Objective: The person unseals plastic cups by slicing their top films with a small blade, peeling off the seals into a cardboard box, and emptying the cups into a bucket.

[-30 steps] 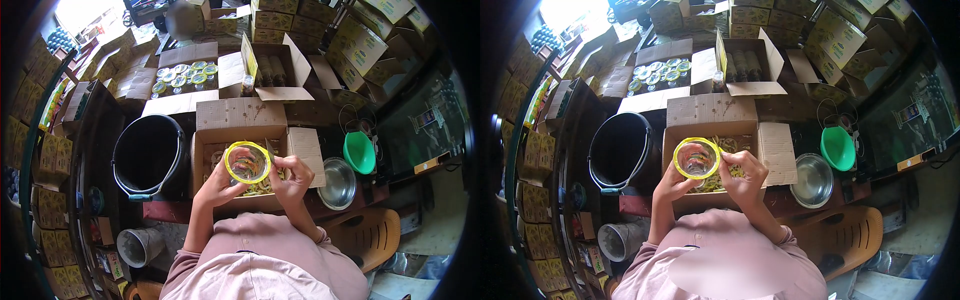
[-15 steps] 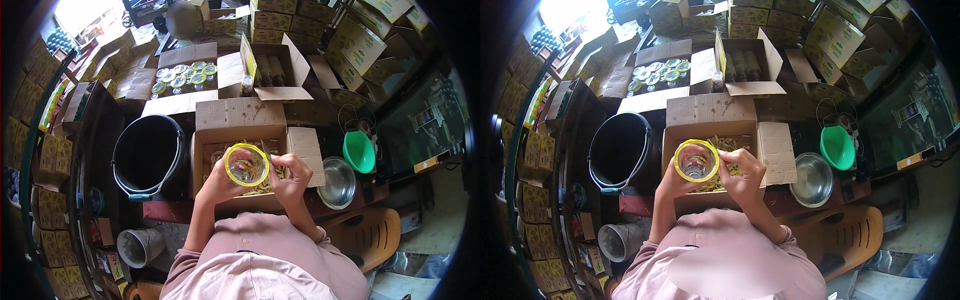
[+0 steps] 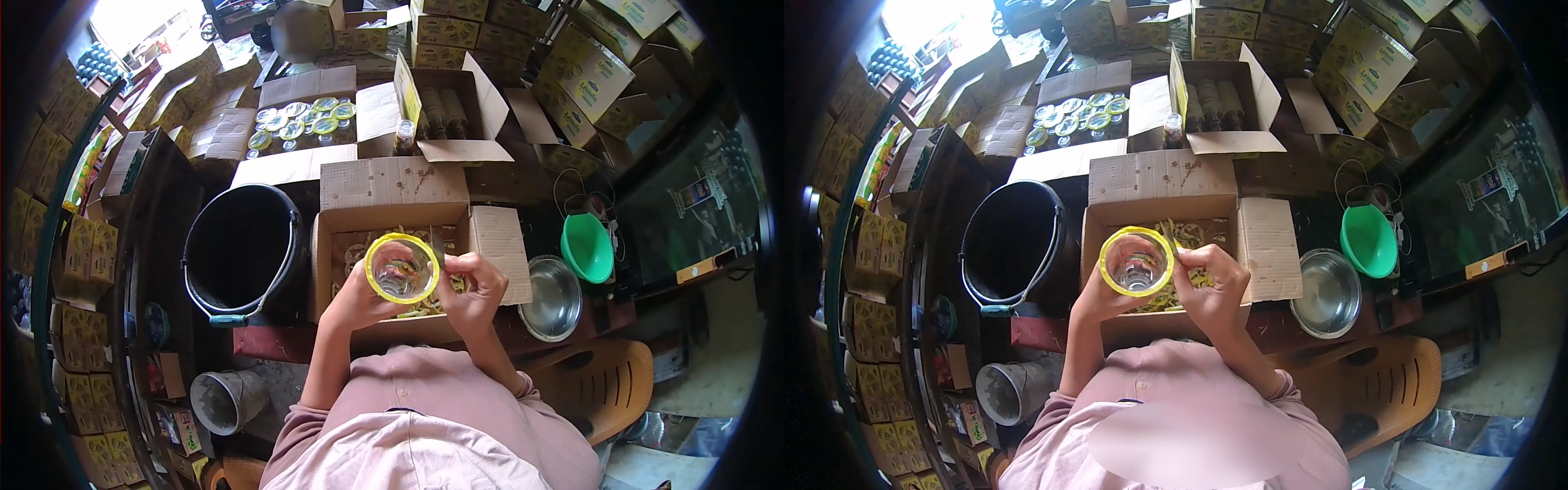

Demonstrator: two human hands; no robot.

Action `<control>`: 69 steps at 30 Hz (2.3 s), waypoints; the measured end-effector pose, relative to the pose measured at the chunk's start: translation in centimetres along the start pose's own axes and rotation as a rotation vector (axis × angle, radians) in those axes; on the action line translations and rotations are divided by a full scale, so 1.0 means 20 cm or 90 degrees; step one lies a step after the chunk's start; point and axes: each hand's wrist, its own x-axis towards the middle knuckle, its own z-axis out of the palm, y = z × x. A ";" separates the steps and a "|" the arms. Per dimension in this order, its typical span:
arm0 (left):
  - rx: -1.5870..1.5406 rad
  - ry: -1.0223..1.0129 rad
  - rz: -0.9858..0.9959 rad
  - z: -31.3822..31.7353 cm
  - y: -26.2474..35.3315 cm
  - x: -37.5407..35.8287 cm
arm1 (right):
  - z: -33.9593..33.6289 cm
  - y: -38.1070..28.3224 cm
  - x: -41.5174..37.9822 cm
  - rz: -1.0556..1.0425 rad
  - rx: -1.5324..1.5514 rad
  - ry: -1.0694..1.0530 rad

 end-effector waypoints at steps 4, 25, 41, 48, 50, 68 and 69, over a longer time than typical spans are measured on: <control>-0.025 -0.017 0.022 0.03 0.00 0.00 | -0.01 0.01 0.02 0.002 0.008 0.004; 0.042 0.066 0.067 0.08 -0.03 0.02 | -0.02 0.00 0.01 -0.132 -0.134 0.058; 0.065 0.097 0.077 0.07 -0.05 0.01 | 0.02 -0.04 -0.01 -0.083 -0.119 0.069; 0.042 0.058 0.063 0.07 -0.02 0.00 | 0.01 -0.03 -0.01 -0.060 -0.112 0.068; 0.016 0.043 0.062 0.07 -0.01 0.00 | 0.00 -0.01 0.00 -0.033 -0.077 0.061; -0.130 0.006 0.021 0.07 -0.03 0.00 | -0.04 -0.01 0.02 -0.020 -0.038 0.056; -0.141 0.019 0.016 0.07 -0.03 0.00 | -0.04 -0.01 0.02 -0.044 -0.047 0.057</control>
